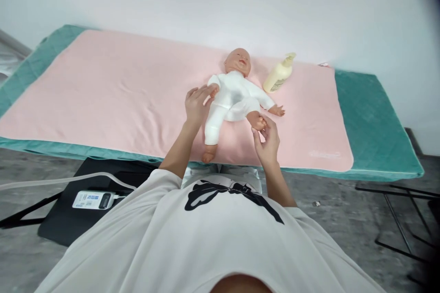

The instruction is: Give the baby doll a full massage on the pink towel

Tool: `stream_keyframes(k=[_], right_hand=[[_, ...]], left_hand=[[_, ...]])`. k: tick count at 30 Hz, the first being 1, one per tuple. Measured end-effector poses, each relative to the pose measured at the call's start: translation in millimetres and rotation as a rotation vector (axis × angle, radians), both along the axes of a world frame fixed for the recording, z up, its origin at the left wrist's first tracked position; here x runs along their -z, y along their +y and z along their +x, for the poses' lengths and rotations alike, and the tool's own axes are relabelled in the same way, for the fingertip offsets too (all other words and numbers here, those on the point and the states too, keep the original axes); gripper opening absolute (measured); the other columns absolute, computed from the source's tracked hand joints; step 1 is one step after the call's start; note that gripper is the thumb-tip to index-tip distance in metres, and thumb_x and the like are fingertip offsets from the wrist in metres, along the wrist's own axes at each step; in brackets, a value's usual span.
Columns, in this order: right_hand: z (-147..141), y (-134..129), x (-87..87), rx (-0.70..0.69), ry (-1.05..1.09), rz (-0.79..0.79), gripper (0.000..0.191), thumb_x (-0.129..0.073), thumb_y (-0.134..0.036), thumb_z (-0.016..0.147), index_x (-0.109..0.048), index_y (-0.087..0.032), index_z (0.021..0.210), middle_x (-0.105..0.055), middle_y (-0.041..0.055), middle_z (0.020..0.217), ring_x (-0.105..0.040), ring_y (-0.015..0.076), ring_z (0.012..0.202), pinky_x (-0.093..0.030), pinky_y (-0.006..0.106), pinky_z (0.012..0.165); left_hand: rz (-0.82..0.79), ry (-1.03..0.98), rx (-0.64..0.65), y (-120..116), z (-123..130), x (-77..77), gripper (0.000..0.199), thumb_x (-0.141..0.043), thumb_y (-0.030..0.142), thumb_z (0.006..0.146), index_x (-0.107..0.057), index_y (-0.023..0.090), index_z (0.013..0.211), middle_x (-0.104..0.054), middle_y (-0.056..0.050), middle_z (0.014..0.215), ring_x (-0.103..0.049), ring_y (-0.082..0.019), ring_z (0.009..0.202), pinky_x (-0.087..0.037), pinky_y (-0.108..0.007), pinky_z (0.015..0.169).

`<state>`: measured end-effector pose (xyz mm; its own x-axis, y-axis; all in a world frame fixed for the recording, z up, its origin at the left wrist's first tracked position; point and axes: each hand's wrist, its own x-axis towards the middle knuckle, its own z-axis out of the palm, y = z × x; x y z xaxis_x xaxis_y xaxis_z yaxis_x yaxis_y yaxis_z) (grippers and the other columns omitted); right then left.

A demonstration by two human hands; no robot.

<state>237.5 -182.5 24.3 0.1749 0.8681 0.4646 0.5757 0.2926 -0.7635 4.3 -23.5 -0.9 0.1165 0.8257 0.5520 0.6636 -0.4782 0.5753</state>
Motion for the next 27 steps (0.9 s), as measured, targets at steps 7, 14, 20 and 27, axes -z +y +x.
stream_keyframes(k=[7,14,20,27], right_hand=[[-2,-35,23.7,-0.002,-0.028,0.056,0.061,-0.061,-0.026,0.09,-0.037,-0.024,0.147,-0.052,0.0146,0.142,-0.055,0.0254,0.133,-0.058,0.043,0.101],[-6,-57,43.2,0.027,-0.181,0.093,0.064,-0.059,-0.021,0.09,-0.034,-0.023,0.149,-0.054,0.016,0.141,-0.053,0.0263,0.134,-0.053,0.049,0.107],[-8,-66,60.9,0.034,-0.285,0.082,0.063,-0.057,-0.021,0.091,-0.032,-0.023,0.149,-0.058,0.0157,0.137,-0.055,0.0272,0.131,-0.045,0.059,0.111],[-14,-70,77.9,-0.002,-0.283,0.017,0.059,-0.056,-0.018,0.092,-0.035,-0.023,0.147,-0.056,0.0166,0.138,-0.052,0.0272,0.135,-0.051,0.055,0.108]], left_hand=[[-0.083,-0.096,-0.269,3,-36,4.1,0.038,-0.067,0.041,0.087,-0.063,0.026,0.121,-0.069,-0.007,0.127,-0.059,-0.025,0.126,-0.036,-0.039,0.113],[-0.192,-0.104,-0.388,3,-63,15.7,0.048,-0.07,0.027,0.082,-0.06,0.022,0.128,-0.072,-0.008,0.119,-0.066,-0.026,0.112,-0.045,-0.039,0.103],[-0.337,-0.099,-0.451,5,-71,24.3,0.037,-0.07,0.03,0.077,-0.066,0.024,0.114,-0.073,-0.006,0.113,-0.067,-0.028,0.11,-0.049,-0.041,0.097],[-0.47,-0.059,-0.445,5,-74,28.6,0.037,-0.073,0.035,0.074,-0.064,0.02,0.107,-0.069,-0.01,0.11,-0.063,-0.029,0.107,-0.05,-0.043,0.094]])
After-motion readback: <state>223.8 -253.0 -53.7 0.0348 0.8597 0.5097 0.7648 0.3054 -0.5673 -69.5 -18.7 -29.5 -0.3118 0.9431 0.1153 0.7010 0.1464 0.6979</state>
